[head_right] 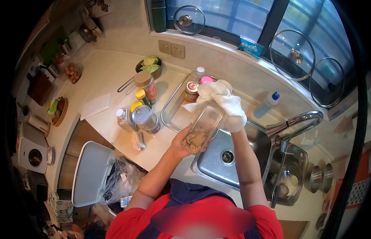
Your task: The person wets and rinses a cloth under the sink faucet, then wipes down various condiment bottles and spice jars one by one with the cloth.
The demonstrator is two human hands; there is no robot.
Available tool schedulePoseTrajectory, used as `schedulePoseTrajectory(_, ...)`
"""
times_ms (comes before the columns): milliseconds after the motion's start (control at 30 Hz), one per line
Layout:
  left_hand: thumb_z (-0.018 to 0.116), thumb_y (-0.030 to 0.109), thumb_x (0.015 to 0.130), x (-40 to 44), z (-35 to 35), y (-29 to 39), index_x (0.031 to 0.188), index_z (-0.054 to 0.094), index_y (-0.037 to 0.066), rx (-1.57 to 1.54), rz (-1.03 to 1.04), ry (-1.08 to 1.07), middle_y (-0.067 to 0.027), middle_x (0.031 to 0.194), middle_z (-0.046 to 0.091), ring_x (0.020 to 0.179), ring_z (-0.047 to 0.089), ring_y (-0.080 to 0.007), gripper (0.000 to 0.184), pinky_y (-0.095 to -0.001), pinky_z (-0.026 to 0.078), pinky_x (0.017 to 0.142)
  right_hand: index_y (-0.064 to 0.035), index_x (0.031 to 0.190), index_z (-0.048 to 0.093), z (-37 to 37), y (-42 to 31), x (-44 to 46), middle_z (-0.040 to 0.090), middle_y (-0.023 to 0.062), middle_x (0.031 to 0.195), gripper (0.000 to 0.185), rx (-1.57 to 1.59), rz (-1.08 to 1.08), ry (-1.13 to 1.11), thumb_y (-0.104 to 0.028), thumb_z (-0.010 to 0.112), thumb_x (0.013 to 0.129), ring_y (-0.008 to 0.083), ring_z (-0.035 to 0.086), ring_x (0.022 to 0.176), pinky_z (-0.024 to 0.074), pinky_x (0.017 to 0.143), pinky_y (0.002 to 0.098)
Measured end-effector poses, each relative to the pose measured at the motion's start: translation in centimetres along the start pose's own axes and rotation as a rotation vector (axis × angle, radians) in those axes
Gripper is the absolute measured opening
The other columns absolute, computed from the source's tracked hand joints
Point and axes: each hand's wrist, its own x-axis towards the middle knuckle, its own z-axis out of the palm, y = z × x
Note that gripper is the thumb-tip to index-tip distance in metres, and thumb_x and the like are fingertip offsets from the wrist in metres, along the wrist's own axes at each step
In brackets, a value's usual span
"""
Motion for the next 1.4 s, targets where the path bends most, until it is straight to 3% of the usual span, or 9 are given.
schedulePoseTrajectory(100,0.050,0.035,0.091,-0.8,2.8,-0.3,0.126,0.045,0.000,0.258,0.198,0.193,-0.0153,0.114,0.058,0.097,0.060,-0.0222,0.049,-0.0354,0.051,0.080,0.0034,0.115,0.053,-0.6,0.2,-0.4,0.059,0.0100,0.107,0.030,-0.906,-0.477,-0.155,-0.012,0.046,0.090,0.0165,0.057,0.093,0.0490,0.080,0.0300)
schedulePoseTrajectory(333,0.059,0.019,0.086,-0.1,4.5,0.0,0.132,0.039,-0.002,0.727,0.512,0.271,-0.0092,0.114,0.057,0.102,0.057,-0.0157,0.054,-0.0286,0.047,0.086,0.0003,0.122,0.048,4.0,-1.4,-1.3,0.057,0.0126,0.114,0.035,0.278,0.031,0.041,-0.020,0.045,0.094,0.0208,0.058,0.098,0.0491,0.084,0.0321)
schedulePoseTrajectory(533,0.064,0.016,0.084,1.0,4.8,-0.9,0.135,0.036,-0.003,0.919,0.711,0.423,-0.0101,0.118,0.055,0.103,0.055,-0.0148,0.061,-0.0263,0.043,0.089,0.0032,0.125,0.045,0.8,2.9,-3.5,0.062,0.0148,0.098,0.040,-1.356,-0.542,0.164,-0.011,0.052,0.089,0.0226,0.063,0.086,0.0517,0.074,0.0298)
schedulePoseTrajectory(700,0.065,0.018,0.083,1.8,4.2,-1.2,0.133,0.041,-0.001,1.163,0.909,0.623,-0.0123,0.113,0.055,0.102,0.054,-0.0174,0.059,-0.0287,0.043,0.088,-0.0042,0.143,0.014,1.1,8.8,-8.6,0.052,0.0121,0.124,0.075,-0.719,-0.102,0.286,-0.013,0.060,0.085,0.0237,0.053,0.111,0.0433,0.091,0.0308)
schedulePoseTrajectory(900,0.055,0.019,0.089,1.0,4.9,-0.9,0.133,0.041,0.000,1.580,0.972,0.522,-0.0104,0.106,0.052,0.100,0.051,-0.0185,0.050,-0.0294,0.038,0.091,-0.0001,0.135,0.036,1.1,6.8,-8.1,0.050,0.0101,0.125,0.058,0.214,-0.009,0.270,-0.012,0.063,0.085,0.0176,0.052,0.111,0.0459,0.091,0.0297)
schedulePoseTrajectory(1000,0.055,0.025,0.091,0.8,5.0,1.0,0.139,0.029,0.002,0.985,0.773,0.402,-0.0103,0.116,0.050,0.107,0.049,-0.0210,0.059,-0.0328,0.035,0.096,0.0035,0.128,0.042,0.6,4.1,-7.5,0.054,0.0134,0.120,0.052,-0.822,-0.522,0.014,-0.014,0.064,0.084,0.0200,0.054,0.110,0.0465,0.090,0.0314)
schedulePoseTrajectory(1167,0.074,0.037,0.073,1.9,3.4,3.7,0.141,0.022,0.003,0.730,0.516,0.033,-0.0104,0.131,0.044,0.120,0.043,-0.0219,0.092,-0.0335,0.032,0.102,0.0004,0.120,0.048,1.1,5.9,-8.0,0.055,0.0142,0.115,0.041,0.754,0.145,0.183,-0.015,0.060,0.083,0.0234,0.055,0.105,0.0461,0.091,0.0363)
schedulePoseTrajectory(1233,0.080,0.040,0.064,2.1,3.5,4.1,0.142,0.020,0.004,0.672,0.426,-0.007,-0.0102,0.134,0.043,0.124,0.040,-0.0223,0.105,-0.0337,0.031,0.104,-0.0013,0.119,0.048,-1.7,10.1,-8.8,0.055,0.0138,0.115,0.036,0.043,0.050,0.225,-0.021,0.050,0.089,0.0257,0.055,0.105,0.0464,0.091,0.0388)
schedulePoseTrajectory(1400,0.087,0.029,0.054,1.3,4.2,4.6,0.135,0.035,0.003,0.900,0.460,-0.059,-0.0085,0.127,0.049,0.119,0.045,-0.0193,0.100,-0.0353,0.036,0.101,-0.0028,0.124,0.047,-1.9,9.8,-8.7,0.055,0.0151,0.118,0.036,0.807,0.373,0.213,-0.020,0.042,0.092,0.0286,0.057,0.103,0.0480,0.090,0.0417)
